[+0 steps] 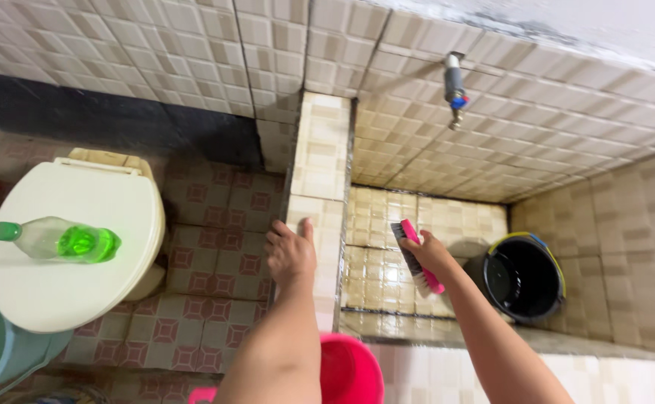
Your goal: The person scrubs a tiled ledge and floor in a bathroom using a pink brush and water from a pink scoop. They repeatedly wet the brush and scrub the grout lines and tile surfaces, moving around the ledge and floor area.
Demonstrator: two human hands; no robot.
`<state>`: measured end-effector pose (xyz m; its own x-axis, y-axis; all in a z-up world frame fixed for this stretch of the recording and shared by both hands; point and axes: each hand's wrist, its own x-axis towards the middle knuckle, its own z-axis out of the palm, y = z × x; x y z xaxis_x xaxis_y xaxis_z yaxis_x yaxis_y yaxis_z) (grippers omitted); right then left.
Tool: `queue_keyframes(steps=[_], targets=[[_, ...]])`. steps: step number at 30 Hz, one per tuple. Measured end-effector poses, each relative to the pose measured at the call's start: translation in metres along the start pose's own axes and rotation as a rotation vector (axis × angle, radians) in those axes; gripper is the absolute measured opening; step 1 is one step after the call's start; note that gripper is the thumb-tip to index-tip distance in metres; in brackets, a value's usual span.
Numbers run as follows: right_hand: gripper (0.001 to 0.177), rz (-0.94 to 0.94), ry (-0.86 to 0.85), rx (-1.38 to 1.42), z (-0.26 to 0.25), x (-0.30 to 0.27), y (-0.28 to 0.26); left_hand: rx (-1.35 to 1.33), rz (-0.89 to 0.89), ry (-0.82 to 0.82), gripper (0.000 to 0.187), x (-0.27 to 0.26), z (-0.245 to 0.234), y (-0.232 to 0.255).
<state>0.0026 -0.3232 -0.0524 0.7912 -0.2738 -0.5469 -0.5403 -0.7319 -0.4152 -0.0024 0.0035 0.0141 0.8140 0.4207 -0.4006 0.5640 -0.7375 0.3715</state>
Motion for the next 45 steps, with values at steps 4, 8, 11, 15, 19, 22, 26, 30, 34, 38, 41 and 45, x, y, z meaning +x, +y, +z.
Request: queue_keyframes(steps=[4, 8, 11, 15, 19, 22, 26, 30, 34, 38, 41, 45], targets=[[0.078, 0.165, -0.034, 0.723, -0.002, -0.082, 0.029, -0.053, -0.061, -0.107, 0.076, 0.014, 0.015, -0.005], [0.065, 0.164, 0.018, 1.031, 0.007, -0.16, 0.05, -0.264, -0.088, -0.367, 0.083, 0.064, 0.033, -0.028], [0.053, 0.147, 0.102, 1.178, 0.025, -0.202, 0.075, -0.217, 0.084, -0.487, 0.094, 0.094, 0.04, -0.068], [0.039, 0.182, 0.303, 1.515, 0.061, -0.232, 0.098, -0.034, 0.278, -0.591, 0.086, 0.077, 0.006, -0.129], [0.038, 0.134, 0.439, 1.541, 0.093, -0.241, 0.1, 0.152, 0.247, -0.86, 0.08, -0.004, -0.049, -0.177], [0.041, 0.062, 0.524, 1.499, 0.106, -0.242, 0.094, 0.124, 0.591, -0.846, 0.077, -0.067, -0.083, -0.189], [0.046, -0.018, 0.583, 1.406, 0.119, -0.248, 0.088, 0.232, 0.699, -0.626, 0.078, -0.137, -0.132, -0.182], [0.049, -0.087, 0.588, 1.372, 0.118, -0.25, 0.091, 0.293, 0.635, -0.459, 0.054, -0.173, -0.18, -0.159], [0.046, -0.048, 0.602, 1.279, 0.119, -0.249, 0.095, 0.159, 0.644, -0.503, 0.048, -0.147, -0.201, -0.144], [0.045, -0.041, 0.622, 1.239, 0.12, -0.25, 0.096, 0.125, 0.724, -0.633, 0.028, -0.054, -0.189, -0.092], [0.045, -0.043, 0.62, 1.236, 0.118, -0.253, 0.093, 0.177, 0.422, -0.821, 0.035, 0.02, -0.186, -0.03], [0.047, 0.0, 0.603, 1.187, 0.113, -0.26, 0.088, 0.347, 0.288, -0.832, 0.049, 0.072, -0.193, 0.034]])
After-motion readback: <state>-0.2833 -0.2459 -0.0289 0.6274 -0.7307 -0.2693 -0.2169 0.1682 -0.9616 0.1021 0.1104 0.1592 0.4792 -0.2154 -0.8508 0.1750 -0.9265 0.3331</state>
